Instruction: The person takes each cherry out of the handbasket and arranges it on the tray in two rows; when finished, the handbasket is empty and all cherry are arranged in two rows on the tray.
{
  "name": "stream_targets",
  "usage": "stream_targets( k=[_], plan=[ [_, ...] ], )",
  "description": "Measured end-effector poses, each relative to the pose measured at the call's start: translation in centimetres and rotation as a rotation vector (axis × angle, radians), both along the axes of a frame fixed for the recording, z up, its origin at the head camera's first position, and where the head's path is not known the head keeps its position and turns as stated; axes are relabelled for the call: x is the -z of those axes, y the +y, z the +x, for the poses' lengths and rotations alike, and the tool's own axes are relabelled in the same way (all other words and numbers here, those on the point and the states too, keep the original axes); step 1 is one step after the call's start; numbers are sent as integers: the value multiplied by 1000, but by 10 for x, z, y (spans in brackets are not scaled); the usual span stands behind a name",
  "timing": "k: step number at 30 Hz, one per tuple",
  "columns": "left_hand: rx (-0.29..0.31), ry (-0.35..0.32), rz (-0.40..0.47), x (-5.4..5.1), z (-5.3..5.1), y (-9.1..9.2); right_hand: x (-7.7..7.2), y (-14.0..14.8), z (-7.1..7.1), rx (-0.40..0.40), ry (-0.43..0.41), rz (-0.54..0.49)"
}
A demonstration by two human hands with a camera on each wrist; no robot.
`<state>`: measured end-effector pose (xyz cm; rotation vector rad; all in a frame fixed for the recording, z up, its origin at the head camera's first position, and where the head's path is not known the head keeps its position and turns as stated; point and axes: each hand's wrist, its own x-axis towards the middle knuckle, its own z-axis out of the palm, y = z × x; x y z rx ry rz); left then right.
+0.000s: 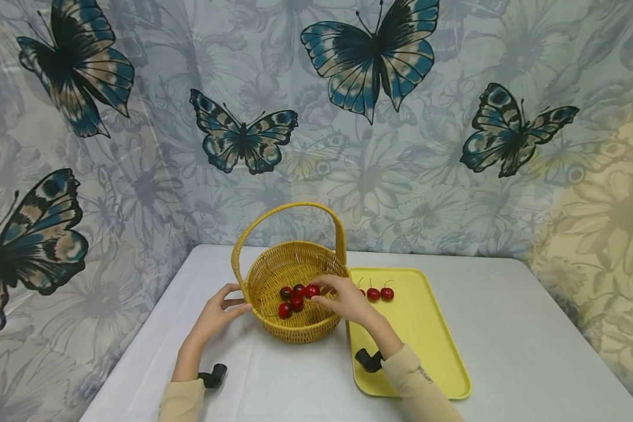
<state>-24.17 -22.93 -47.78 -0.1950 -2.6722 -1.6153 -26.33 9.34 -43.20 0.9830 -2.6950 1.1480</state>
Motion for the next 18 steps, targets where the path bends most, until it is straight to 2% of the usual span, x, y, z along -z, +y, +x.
stream_targets(
  k=[7, 12, 18],
  plan=[
    [-2, 11, -9, 0, 0, 1, 1, 16, 1, 48, 37, -80],
    [-6, 13, -6, 0, -1, 1, 2, 32, 0, 100, 99, -91],
    [-2, 11, -2, 1, -1, 0, 3, 51, -1, 165, 130, -96]
  ],
)
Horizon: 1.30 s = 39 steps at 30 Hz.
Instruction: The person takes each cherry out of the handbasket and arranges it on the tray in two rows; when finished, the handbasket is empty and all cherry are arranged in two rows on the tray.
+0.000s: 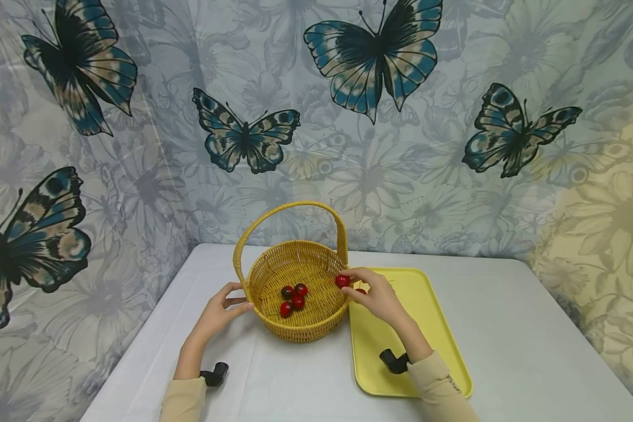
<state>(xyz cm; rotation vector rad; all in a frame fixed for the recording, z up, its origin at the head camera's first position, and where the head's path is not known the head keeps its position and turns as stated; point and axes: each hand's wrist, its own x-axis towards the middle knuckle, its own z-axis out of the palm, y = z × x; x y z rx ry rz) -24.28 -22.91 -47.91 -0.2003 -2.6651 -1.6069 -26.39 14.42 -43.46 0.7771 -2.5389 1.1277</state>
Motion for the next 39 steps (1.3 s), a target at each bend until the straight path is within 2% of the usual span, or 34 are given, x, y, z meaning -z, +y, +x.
stream_targets(
  k=[12, 23, 28, 35, 39],
  plan=[
    [9, -3, 2, -1, 0, -3, 2, 34, 0, 100, -10, -4],
    [13, -11, 13, -2, 0, -2, 14, 65, -4, 144, 24, 12],
    [24, 2, 17, 0, 0, -1, 19, 77, -7, 176, 3, 44],
    [36, -33, 44, -31, 18, 10, 25, 92, -10, 229, -17, 107],
    [33, -34, 50, -31, 18, 10, 29, 100, -11, 249, -25, 131]
  ],
)
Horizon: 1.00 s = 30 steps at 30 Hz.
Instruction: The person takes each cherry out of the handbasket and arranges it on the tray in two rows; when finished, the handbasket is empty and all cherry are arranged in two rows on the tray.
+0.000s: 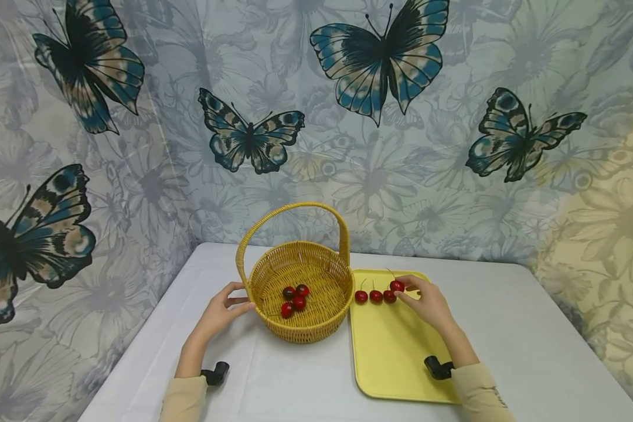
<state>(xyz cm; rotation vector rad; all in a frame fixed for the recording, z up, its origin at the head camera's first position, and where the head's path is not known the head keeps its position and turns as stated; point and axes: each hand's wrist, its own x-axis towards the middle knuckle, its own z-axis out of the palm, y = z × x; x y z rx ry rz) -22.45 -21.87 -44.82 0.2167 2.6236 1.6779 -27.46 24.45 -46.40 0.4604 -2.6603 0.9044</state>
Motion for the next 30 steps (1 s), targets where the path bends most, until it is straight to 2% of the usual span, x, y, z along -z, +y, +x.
stream_targets(
  k=[3, 10, 14, 23, 30],
  plan=[
    [-3, -2, 8, 5, -3, -1, 3, 6, -1, 14, -18, 17],
    [-19, 9, -5, 29, -16, -8, 6, 16, -3, 35, -56, 47],
    [-19, 18, -11, 34, -19, -11, 9, 19, -4, 36, -67, 61],
    [-20, 10, -15, 31, -17, -9, 14, 21, -6, 73, -129, 74],
    [-2, 13, 23, 12, -6, -2, 14, 21, -8, 74, -188, 81]
  ],
)
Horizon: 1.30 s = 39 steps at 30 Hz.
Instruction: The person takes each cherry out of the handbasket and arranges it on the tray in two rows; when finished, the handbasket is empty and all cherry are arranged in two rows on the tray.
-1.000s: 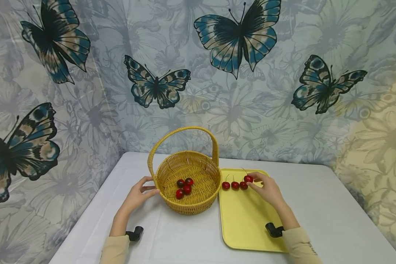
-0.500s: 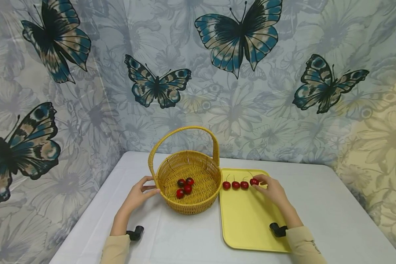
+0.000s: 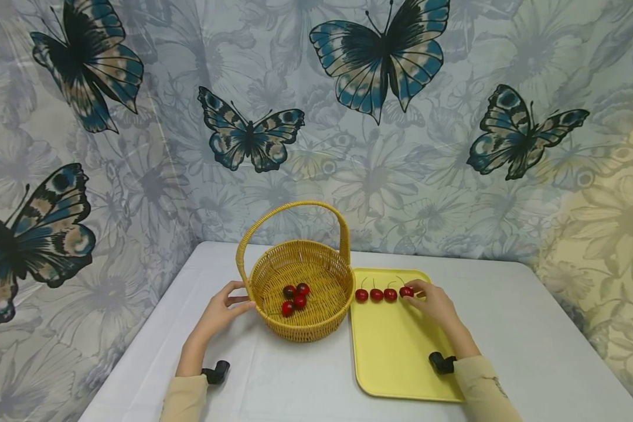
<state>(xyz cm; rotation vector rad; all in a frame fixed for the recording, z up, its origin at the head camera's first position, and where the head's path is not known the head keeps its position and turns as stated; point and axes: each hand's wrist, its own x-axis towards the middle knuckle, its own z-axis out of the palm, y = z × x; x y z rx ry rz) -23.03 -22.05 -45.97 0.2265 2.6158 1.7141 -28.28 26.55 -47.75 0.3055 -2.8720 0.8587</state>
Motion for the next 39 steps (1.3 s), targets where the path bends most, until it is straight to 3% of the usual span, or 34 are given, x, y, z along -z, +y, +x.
stream_targets(
  k=[3, 8, 11, 14, 22, 39],
  plan=[
    [2, 7, -8, 1, -1, -1, 0, 0, -2, 2, -15, -3],
    [-18, 2, -28, 18, -11, -7, 2, 0, -5, 0, -29, -3],
    [-20, 3, -30, 21, -13, -8, 3, 1, -6, -5, -36, 3],
    [-17, -3, -21, 17, -11, -7, 3, 1, -6, -3, -46, 9],
    [2, -16, -22, -10, 4, 1, 5, 1, -8, -13, -60, 34],
    [3, -16, -17, -10, 5, 1, 4, 1, -9, -42, -55, 36]
  ],
)
